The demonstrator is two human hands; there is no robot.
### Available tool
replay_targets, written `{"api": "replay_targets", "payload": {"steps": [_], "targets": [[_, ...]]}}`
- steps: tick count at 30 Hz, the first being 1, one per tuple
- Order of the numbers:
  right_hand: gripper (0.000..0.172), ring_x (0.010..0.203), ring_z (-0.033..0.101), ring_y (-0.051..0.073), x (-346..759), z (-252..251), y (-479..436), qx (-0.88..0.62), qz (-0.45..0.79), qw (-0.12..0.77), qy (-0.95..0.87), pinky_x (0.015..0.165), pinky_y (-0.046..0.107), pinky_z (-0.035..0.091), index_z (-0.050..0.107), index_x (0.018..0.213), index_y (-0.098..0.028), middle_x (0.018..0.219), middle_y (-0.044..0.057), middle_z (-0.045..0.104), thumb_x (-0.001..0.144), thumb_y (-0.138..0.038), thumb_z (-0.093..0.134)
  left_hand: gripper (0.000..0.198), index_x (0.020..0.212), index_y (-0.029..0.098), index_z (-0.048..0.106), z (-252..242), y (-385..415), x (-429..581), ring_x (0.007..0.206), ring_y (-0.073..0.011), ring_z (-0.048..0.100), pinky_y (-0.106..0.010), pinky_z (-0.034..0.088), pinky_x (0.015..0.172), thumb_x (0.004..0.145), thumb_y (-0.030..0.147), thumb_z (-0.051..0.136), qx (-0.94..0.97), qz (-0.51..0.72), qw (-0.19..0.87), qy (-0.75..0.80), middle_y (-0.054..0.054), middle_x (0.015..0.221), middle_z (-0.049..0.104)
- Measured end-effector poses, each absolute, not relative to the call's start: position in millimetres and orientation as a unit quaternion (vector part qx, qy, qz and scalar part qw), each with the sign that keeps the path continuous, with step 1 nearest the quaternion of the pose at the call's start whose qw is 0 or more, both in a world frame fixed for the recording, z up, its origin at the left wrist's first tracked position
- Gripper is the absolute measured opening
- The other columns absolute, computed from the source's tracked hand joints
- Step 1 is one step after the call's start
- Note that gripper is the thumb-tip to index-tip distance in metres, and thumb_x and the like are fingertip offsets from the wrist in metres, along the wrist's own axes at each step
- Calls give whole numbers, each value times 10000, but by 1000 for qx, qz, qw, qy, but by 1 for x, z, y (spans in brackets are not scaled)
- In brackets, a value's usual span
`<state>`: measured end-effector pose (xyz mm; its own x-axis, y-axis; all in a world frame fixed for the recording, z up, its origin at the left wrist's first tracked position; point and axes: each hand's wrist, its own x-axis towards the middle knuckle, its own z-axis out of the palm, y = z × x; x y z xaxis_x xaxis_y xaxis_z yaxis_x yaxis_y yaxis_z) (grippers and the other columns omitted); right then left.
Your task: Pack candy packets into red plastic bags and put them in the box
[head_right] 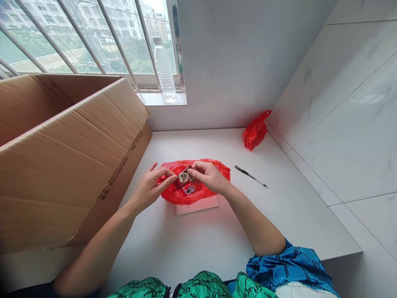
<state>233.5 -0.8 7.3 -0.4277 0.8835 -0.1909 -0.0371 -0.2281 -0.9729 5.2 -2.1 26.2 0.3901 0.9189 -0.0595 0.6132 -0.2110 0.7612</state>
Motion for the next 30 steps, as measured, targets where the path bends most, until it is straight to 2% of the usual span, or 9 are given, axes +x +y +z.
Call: {"api": "replay_targets", "payload": {"steps": [9, 13, 18, 21, 24, 27, 30], "targets": [[274, 794, 610, 160, 234, 4, -1, -396, 692, 321, -512, 756, 323, 526, 607, 844, -198, 843, 14, 616, 917, -462, 603, 277, 822, 227, 600, 21, -1, 4, 792, -109, 626, -437, 119, 1223, 989, 403, 467, 765, 205, 334, 511, 72, 820, 683], [310, 768, 590, 149, 233, 7, -1, -401, 678, 294, -542, 700, 292, 485, 619, 880, -203, 848, 11, 619, 933, -501, 557, 272, 836, 230, 597, 20, -1, 4, 814, -112, 639, -440, 129, 1225, 1000, 386, 445, 783, 193, 310, 503, 67, 839, 695], [289, 705, 553, 144, 234, 0, -1, -472, 566, 241, -632, 629, 278, 416, 594, 829, -212, 804, -2, 628, 941, -470, 528, 219, 973, 246, 612, 11, -2, 5, 811, -121, 676, -427, 164, 1221, 1007, 374, 438, 844, 137, 240, 460, 50, 920, 740], [289, 657, 535, 142, 237, -7, 0, -560, 483, 201, -642, 579, 278, 370, 541, 790, -221, 761, -15, 610, 964, -437, 460, 221, 1080, 247, 602, 5, -5, 7, 748, -155, 688, -453, 196, 1208, 1004, 362, 429, 861, 101, 189, 462, 34, 836, 749], [311, 587, 498, 137, 238, -13, 0, -584, 470, 174, -639, 524, 276, 326, 488, 743, -228, 686, -31, 559, 969, -431, 420, 164, 969, 240, 610, -1, -10, 11, 673, -165, 666, -465, 241, 1183, 976, 319, 466, 875, 71, 156, 452, 31, 749, 723], [299, 625, 538, 150, 239, -18, 0, -572, 508, 186, -616, 546, 283, 390, 509, 747, -239, 703, -21, 574, 960, -438, 444, 142, 890, 220, 590, -8, -15, 16, 723, -182, 660, -499, 259, 1158, 925, 353, 558, 885, 41, 138, 444, 0, 795, 707], [238, 797, 624, 170, 239, -16, 1, -501, 614, 236, -562, 695, 306, 514, 592, 857, -247, 848, 7, 643, 954, -441, 494, 247, 811, 212, 554, -13, -17, 18, 737, -203, 640, -522, 277, 1133, 883, 441, 611, 883, 26, 137, 448, -14, 762, 665]]}}
